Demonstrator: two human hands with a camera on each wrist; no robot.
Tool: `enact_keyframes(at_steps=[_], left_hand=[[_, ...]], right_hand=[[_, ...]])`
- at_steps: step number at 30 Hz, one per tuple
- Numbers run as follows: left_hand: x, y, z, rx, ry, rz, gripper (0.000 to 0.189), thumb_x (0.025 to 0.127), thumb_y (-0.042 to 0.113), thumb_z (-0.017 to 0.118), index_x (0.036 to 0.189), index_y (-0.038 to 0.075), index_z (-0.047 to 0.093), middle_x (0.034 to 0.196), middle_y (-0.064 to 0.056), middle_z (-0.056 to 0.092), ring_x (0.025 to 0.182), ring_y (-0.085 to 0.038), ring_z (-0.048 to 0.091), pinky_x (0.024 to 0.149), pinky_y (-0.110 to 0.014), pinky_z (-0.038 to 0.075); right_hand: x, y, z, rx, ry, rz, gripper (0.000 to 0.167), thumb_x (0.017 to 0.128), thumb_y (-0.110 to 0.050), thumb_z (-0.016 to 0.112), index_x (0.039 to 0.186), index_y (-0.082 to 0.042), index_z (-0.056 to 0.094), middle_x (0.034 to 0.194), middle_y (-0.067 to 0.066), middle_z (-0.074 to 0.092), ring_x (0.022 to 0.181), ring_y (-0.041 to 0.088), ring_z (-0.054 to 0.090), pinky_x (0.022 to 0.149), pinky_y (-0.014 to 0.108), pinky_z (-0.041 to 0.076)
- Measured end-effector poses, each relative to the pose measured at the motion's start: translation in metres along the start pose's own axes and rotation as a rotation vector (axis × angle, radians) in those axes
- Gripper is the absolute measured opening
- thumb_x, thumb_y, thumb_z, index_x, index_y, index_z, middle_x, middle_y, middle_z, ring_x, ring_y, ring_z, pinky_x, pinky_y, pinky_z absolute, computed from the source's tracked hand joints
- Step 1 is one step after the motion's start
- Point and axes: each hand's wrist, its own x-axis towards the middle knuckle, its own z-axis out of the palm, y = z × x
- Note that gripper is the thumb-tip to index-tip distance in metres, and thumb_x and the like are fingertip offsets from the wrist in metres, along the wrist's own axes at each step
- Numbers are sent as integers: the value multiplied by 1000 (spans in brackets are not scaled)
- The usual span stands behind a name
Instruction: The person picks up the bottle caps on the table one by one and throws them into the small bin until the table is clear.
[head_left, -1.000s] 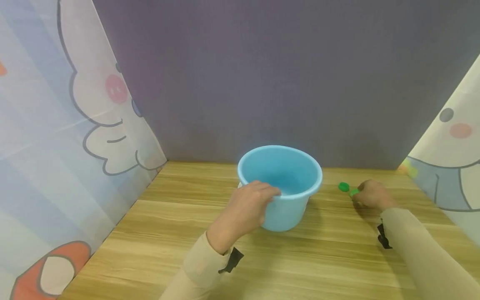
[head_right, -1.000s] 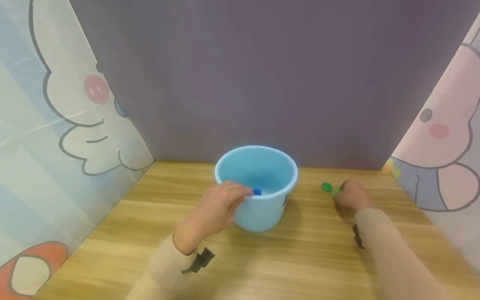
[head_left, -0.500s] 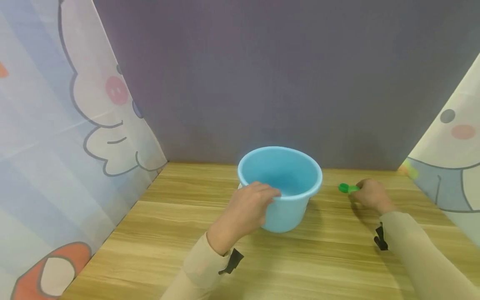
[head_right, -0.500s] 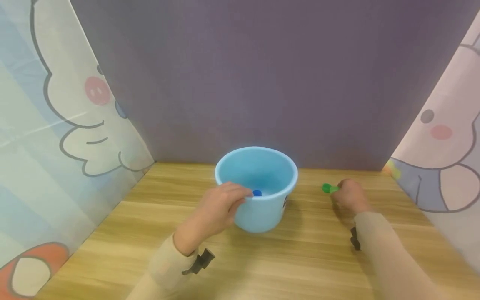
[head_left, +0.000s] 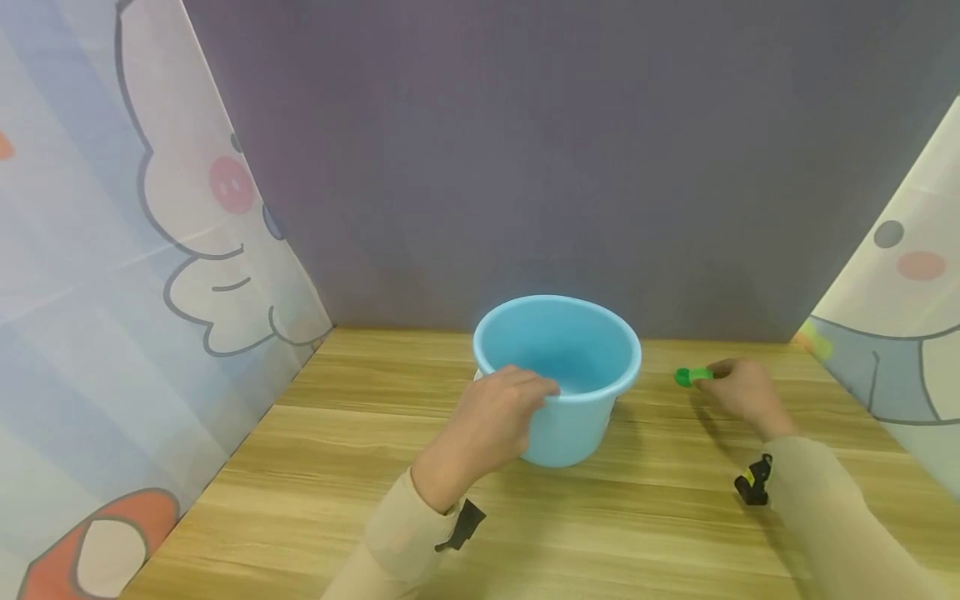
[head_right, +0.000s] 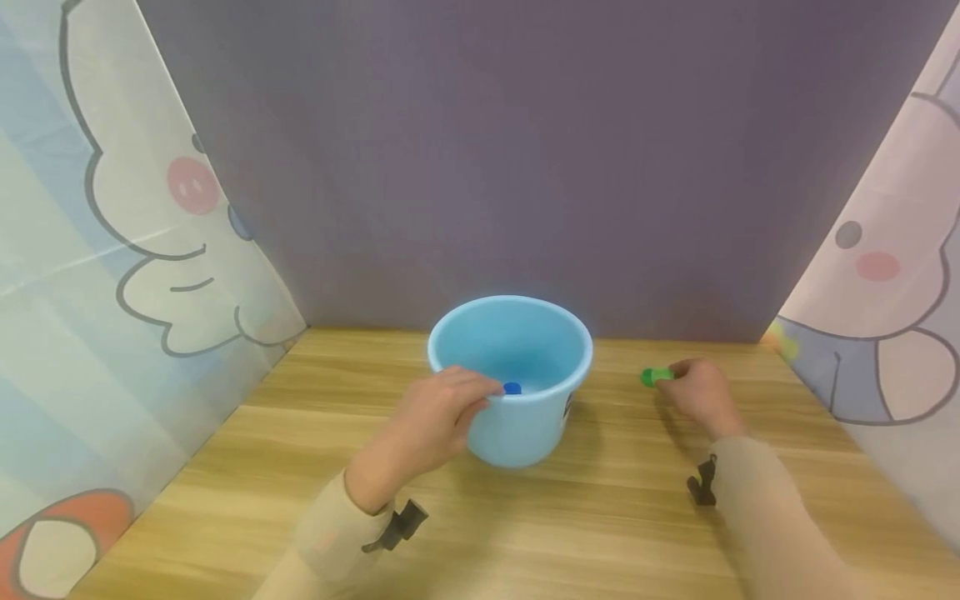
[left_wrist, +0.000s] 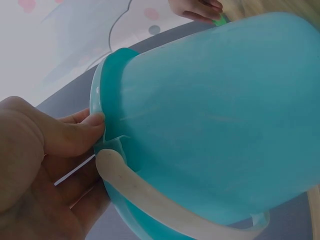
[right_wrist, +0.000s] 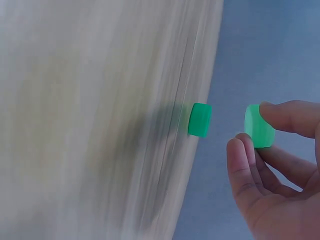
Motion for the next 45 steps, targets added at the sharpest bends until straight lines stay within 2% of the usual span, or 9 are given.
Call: enact_keyframes(at_steps=[8,16,27,39,45], left_hand=[[0,0,0,-2,-4,0,27,86,-6,72,107,12,75,102,1,75,95,-20,68,81,-31,58],[0,1,-1,-10,-7,-3,28,86,-7,72,107,11,75,102,0,75,96,-20,68,82,-32,58],[1,0,-1,-4,-21,-11,27,87,-5,71,107,12,75,102,1,75,94,-20,67,79,-31,58],[1,2,-1,-17,-22,-15,27,88,-5,71,108,11,75,104,0,75,96,-20,68,82,-32,58],[1,1,0,-11,-19,-13,28,86,-6,72,108,11,75,105,0,75,99,-20,68,82,-33,59]], right_hand=[[-7,-3,4,111,4,36,66,100,-37,62,135,18,50,134,42,51,118,60,51,89,66,50],[-11,-12,7,167,1,44,74,98,-50,63,138,12,52,140,38,49,126,60,46,97,71,42],[-17,-22,11,221,26,59,76,98,-51,63,140,10,51,142,38,47,127,58,45,98,69,43],[-20,-29,17,252,55,39,75,98,-49,63,141,11,49,140,37,50,126,56,47,97,67,44],[-20,-40,21,262,60,47,73,98,-49,63,141,9,51,139,35,52,127,54,47,97,65,45]])
